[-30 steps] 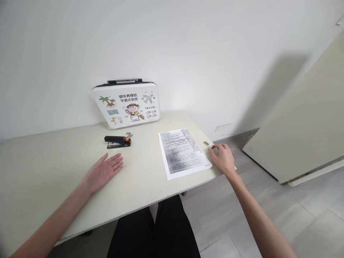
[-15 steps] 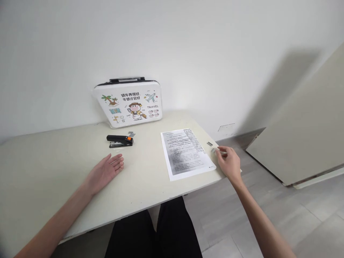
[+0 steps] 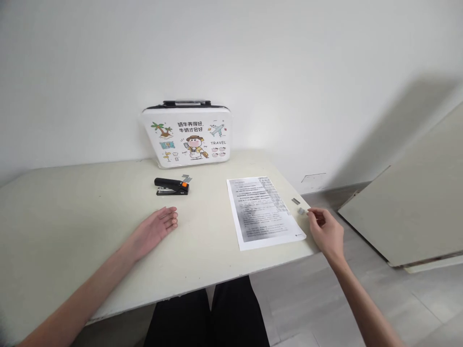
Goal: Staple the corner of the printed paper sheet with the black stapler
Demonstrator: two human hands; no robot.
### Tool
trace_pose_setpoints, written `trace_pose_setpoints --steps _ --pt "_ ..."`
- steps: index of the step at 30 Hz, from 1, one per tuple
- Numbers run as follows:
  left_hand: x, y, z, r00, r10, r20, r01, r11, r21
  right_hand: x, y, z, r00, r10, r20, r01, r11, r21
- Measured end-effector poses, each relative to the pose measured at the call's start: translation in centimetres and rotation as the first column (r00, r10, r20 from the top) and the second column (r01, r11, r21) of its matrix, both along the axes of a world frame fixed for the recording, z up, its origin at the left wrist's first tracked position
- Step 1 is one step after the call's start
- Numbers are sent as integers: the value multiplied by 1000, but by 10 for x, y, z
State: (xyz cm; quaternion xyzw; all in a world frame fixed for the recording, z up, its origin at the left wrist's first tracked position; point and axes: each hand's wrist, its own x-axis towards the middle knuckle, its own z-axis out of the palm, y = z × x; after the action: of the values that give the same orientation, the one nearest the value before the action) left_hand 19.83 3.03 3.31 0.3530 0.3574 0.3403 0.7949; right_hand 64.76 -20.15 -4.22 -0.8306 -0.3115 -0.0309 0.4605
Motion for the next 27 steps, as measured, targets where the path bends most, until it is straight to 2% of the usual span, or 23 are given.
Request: trace_pose_setpoints --steps 3,5,9,13,18,21,23,27 --pt "0 -2 -1 1000 -15 -2 15 1000 26 1 -1 -1 1000 12 12 -12 1000 -16" --pt "0 -4 -3 1000 -25 1 25 999 46 -1 1 0 996 40 76 -38 999 -25" --pt "-2 -5 -9 998 -59 8 58 991 118 -14 13 9 938 210 275 -192 977 -91" --pt "-4 -7 -13 996 -84 13 80 981 179 -33 35 20 800 465 379 -394 884 -252" --pt "-6 -11 -11 996 -85 17 80 976 205 -47 58 19 670 669 323 -509 730 -456" --pt "-6 -13 -10 996 -88 10 84 973 213 -52 63 12 626 735 261 -538 650 -537" --pt "-6 -14 -10 996 -90 6 86 972 218 -57 63 7 611 757 231 -550 616 -564" --pt "-6 -14 -10 996 -86 -12 86 970 227 -71 59 4 604 763 229 -548 607 -576"
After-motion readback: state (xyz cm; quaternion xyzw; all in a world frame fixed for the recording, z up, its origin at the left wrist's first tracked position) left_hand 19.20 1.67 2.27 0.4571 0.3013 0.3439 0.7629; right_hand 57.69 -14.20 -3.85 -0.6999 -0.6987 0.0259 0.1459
